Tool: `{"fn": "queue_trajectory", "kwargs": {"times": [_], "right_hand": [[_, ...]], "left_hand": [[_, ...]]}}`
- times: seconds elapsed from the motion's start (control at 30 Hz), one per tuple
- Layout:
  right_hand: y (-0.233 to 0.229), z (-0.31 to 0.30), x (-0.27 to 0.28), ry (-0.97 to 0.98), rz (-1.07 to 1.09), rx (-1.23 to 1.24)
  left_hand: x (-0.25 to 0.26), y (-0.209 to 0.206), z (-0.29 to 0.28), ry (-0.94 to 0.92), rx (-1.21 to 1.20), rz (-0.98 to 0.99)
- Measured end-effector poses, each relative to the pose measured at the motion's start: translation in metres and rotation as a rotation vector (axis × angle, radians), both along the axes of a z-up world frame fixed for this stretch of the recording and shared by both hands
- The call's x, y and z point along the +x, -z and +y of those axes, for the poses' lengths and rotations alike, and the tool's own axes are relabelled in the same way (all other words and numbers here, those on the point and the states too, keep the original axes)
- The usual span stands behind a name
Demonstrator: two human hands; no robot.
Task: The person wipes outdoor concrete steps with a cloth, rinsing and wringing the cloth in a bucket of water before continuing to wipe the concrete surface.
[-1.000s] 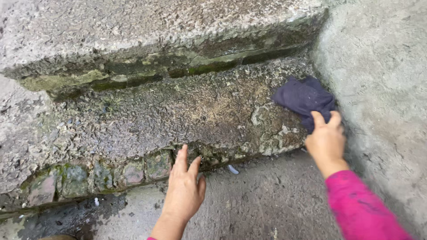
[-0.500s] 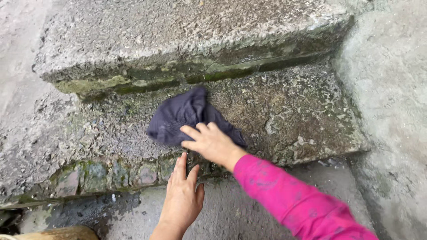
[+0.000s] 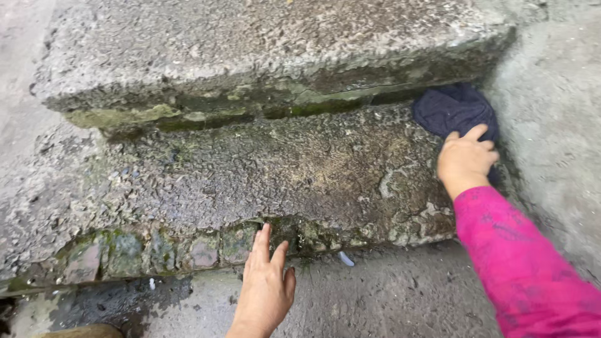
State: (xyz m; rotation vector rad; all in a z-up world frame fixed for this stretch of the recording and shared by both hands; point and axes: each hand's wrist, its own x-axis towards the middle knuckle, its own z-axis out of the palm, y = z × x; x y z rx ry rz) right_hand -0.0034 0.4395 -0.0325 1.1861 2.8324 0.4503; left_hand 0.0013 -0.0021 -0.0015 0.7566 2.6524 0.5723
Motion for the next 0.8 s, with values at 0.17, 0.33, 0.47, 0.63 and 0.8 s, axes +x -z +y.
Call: {"fn": "queue_trajectory", "kwargs": {"times": [0.17,0.33,0.47,0.63,0.8], "right_hand": [[-0.008,-0.124,-0.067,-0.094,0.239,-0.423],[-0.016,-0.26,-0.092,-0.643,0.305,-0.509],[-0.02,-0.276,-0.058,-1.188,0.428,-0.502],[-0.029,-0.188,-0.012,-1.318,0.406,-0.428],[-0.049,-0.067,0.046,-0.979,0.293,-0.187]], "left_hand": [[0.013,0.005,-0.012,-0.035,0.001,-0.01],[0.019,-0.011,-0.019,-0.062,-0.018,0.079],[0.023,-0.023,-0.006,-0.06,-0.036,0.109],[0.032,-0.015,0.013,0.044,0.023,0.101],[0.039,-0.01,-0.004,0.039,0.041,0.066]]}}
